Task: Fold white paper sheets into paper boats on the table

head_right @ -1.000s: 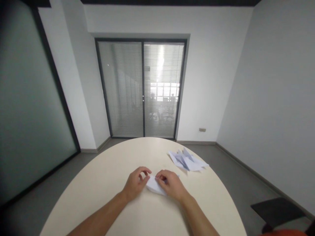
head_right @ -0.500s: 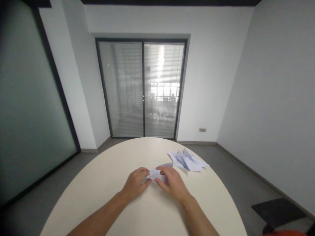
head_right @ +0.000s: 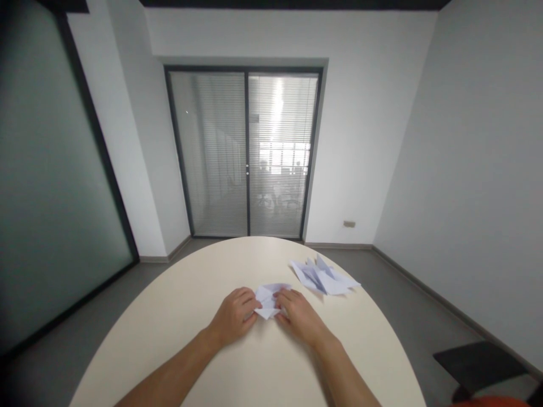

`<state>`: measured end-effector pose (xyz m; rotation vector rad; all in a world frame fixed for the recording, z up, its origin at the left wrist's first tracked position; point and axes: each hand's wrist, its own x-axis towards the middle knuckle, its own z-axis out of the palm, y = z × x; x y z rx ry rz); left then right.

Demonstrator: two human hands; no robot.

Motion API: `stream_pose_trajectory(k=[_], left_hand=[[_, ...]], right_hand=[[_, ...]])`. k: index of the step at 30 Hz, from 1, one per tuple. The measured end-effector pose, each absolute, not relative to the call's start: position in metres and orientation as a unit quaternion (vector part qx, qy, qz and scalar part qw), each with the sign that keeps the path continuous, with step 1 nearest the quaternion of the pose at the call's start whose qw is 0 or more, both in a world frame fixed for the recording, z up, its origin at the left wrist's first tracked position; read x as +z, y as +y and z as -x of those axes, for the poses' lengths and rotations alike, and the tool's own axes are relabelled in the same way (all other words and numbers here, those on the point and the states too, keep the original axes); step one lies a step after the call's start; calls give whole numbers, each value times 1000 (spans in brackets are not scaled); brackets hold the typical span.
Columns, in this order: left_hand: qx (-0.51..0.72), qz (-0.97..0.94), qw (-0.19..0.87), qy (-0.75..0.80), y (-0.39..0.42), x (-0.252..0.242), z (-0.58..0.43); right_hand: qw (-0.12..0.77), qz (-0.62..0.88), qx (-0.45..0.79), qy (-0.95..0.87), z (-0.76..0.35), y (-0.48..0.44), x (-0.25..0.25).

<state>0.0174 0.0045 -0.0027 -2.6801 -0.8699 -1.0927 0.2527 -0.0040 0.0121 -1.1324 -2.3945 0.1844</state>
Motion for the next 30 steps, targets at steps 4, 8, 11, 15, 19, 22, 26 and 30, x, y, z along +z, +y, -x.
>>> stream_pose_trajectory(k=[4, 8, 11, 15, 19, 22, 26, 30], left_hand=[[-337, 893, 40, -295, 5, -5, -16], [-296, 918, 43, -260, 5, -6, -17], [-266, 934, 52, -232, 5, -6, -18], [-256, 943, 64, -203, 4, -5, -20], [-272, 941, 63, -192, 1, -4, -20], [-286, 935, 54, -204, 0, -4, -19], [-325, 915, 31, -238, 0, -3, -17], [-359, 895, 10, -264, 0, -2, -16]], right_hand=[[244, 424, 104, -866, -253, -3, 12], [271, 449, 97, -846, -260, 5, 5], [294, 492, 79, -815, -262, 12, -2], [306, 558, 43, -770, -259, 14, -4], [304, 576, 20, -758, -259, 12, -1], [307, 567, 4, -765, -261, 13, -1], [310, 549, -18, -776, -264, 13, -1], [311, 537, -33, -783, -267, 12, 0]])
